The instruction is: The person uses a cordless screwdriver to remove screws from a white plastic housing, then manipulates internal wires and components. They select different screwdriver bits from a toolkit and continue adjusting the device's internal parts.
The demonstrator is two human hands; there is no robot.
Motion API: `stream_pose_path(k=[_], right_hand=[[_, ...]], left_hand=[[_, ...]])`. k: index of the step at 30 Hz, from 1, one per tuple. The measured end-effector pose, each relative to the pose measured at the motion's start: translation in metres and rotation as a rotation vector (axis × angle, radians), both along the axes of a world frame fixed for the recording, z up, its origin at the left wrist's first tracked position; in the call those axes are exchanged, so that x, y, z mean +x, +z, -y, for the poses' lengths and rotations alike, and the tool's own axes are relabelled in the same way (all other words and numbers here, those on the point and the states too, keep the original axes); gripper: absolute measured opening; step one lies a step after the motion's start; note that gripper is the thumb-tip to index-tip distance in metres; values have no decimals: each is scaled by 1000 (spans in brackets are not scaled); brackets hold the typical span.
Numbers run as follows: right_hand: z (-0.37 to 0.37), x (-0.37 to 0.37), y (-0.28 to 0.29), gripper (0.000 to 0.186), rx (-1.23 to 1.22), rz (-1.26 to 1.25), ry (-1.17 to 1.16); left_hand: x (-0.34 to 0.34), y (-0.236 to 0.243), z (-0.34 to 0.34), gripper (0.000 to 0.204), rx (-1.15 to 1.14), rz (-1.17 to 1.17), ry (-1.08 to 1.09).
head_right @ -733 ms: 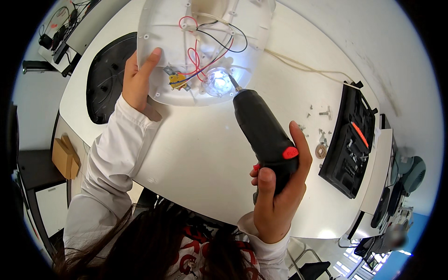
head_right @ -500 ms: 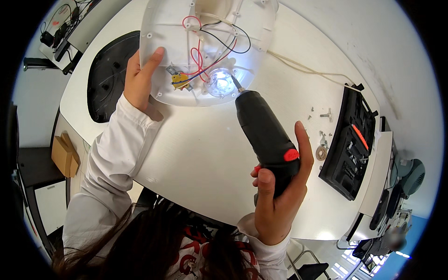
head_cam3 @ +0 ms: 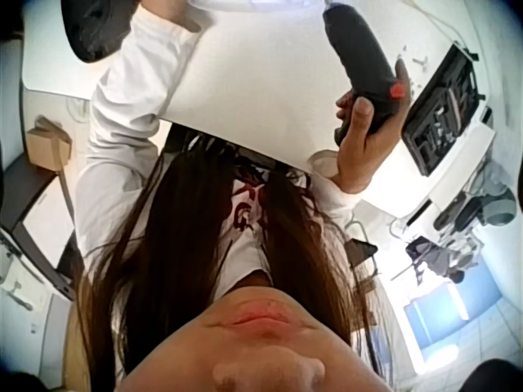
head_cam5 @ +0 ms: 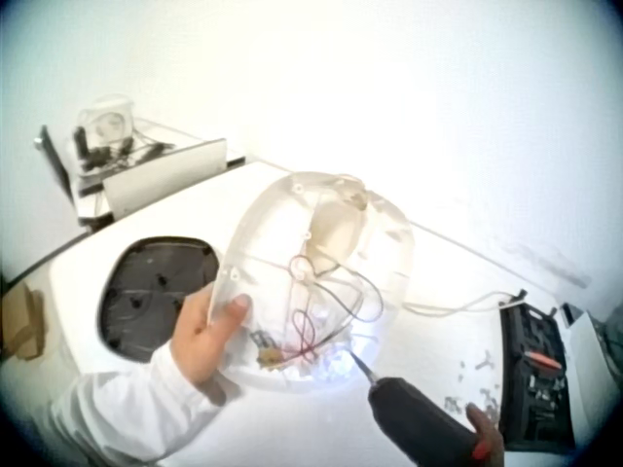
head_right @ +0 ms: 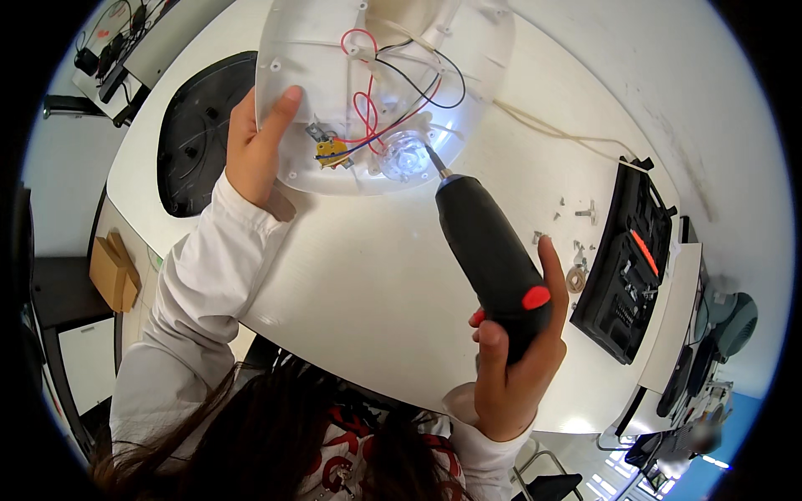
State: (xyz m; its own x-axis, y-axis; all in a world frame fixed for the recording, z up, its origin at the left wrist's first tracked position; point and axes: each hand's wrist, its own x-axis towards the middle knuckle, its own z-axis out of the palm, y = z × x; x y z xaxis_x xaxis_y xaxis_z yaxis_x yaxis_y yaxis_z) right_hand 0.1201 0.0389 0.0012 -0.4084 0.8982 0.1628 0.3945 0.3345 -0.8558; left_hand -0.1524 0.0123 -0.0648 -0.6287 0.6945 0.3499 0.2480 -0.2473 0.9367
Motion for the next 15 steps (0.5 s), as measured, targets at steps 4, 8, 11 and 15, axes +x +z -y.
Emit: stream_pose_path(k=[4,8,11,15], right_hand=[[-12,17,-8,77,185,95,112],[-12,19,-1,84,128,173,98],[-15,20,-5,85,161,118,76],[-15,18,-3,94,19,48,0]], left_hand=[[4,2,3,37,4,-54,12],[5,2,1,36,24,-28,5],[7,2,1,34,34,-15,13],[12,4,3,27,20,-12,35]])
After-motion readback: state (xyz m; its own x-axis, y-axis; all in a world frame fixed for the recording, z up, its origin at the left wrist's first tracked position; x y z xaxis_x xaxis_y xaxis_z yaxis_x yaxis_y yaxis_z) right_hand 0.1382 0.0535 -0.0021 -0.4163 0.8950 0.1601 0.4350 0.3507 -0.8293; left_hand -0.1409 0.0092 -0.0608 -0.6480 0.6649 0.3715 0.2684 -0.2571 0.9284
